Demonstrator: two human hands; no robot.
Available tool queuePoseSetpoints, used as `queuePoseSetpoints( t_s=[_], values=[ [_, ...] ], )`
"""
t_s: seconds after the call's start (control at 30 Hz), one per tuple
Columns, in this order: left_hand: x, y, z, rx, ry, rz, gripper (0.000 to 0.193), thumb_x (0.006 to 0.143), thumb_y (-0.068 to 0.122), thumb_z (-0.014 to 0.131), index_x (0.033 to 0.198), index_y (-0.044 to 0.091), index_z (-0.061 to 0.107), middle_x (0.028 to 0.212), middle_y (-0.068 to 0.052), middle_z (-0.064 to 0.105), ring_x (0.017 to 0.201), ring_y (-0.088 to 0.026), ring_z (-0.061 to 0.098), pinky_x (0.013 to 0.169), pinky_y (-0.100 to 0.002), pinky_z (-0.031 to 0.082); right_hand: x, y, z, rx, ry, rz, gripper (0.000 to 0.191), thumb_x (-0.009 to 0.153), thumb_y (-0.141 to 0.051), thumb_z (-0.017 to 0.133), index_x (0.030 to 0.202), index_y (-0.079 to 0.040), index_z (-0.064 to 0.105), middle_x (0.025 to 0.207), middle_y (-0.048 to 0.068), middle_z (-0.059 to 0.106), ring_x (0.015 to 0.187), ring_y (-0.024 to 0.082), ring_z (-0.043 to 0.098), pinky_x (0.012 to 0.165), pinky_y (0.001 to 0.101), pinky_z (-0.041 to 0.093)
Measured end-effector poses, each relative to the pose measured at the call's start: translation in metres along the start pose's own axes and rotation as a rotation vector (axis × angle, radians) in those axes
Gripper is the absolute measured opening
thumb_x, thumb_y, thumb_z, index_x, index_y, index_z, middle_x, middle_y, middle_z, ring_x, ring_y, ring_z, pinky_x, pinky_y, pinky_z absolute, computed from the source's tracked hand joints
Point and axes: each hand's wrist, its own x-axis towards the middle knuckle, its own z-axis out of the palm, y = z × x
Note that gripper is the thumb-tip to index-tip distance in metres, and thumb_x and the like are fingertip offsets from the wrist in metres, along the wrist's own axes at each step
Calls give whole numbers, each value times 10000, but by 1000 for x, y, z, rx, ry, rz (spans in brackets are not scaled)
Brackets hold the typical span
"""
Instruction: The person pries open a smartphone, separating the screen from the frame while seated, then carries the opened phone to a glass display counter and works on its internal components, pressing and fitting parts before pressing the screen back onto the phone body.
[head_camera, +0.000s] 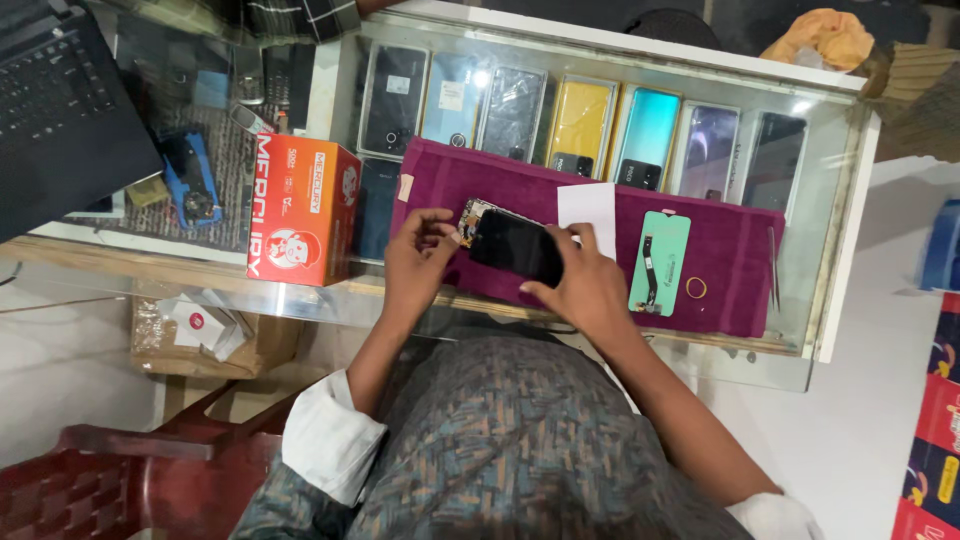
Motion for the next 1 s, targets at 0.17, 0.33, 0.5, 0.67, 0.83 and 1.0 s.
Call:
queuePoseSetpoints(
  t_s=[0.17, 0.33, 0.5, 0.67, 0.83, 1.0],
  values=[
    [4, -5, 0, -65, -4, 33, 256, 923, 28, 716, 1176, 36, 678, 954, 1, 696, 844, -43, 618, 703, -179, 495, 10, -4, 8, -103, -58, -59, 836, 705, -415, 893, 1372, -43, 554, 1262, 160, 527, 775, 365, 692, 672, 478, 572],
    [4, -13, -4, -37, 24, 31, 246, 910, 28, 729, 1153, 39, 687, 958, 5, 695, 849, -41, 628, 685, -176, 489, 15, 2, 11, -114, -55, -85, 765, 691, -408, 907, 1294, -59, 593, 1238, 147, 541, 778, 367, 693, 651, 485, 570],
    [8, -10, -4, 34, 34, 57, 269, 910, -5, 713, 1169, 63, 706, 999, -22, 719, 883, -95, 667, 684, -212, 490, 12, 14, 3, -53, 3, -103, 748, 647, -419, 922, 1245, -83, 624, 1207, 109, 562, 820, 343, 696, 644, 454, 576],
    [23, 6, -18, 478, -251, 467, 631, 748, -44, 700, 1362, 88, 632, 1301, -126, 624, 1205, -314, 595, 1005, -396, 500, -9, 33, -18, -40, 79, -121, 720, 639, -408, 922, 1220, -90, 639, 1170, 86, 573, 855, 335, 692, 660, 449, 570],
    [42, 14, -6, 722, -516, 527, 896, 629, 56, 810, 1471, 111, 506, 1454, -136, 493, 1345, -365, 460, 1074, -491, 421, -23, 44, -34, -75, 38, -68, 731, 638, -414, 925, 1226, -87, 639, 1181, 88, 573, 867, 319, 686, 655, 444, 567],
    [56, 11, 4, 953, -656, 549, 951, 590, 66, 831, 1479, 102, 495, 1444, -122, 483, 1357, -341, 433, 1065, -532, 382, -31, 51, -38, -83, -3, -1, 760, 635, -419, 930, 1245, -79, 630, 1188, 93, 568, 860, 311, 686, 635, 443, 563]
  ],
)
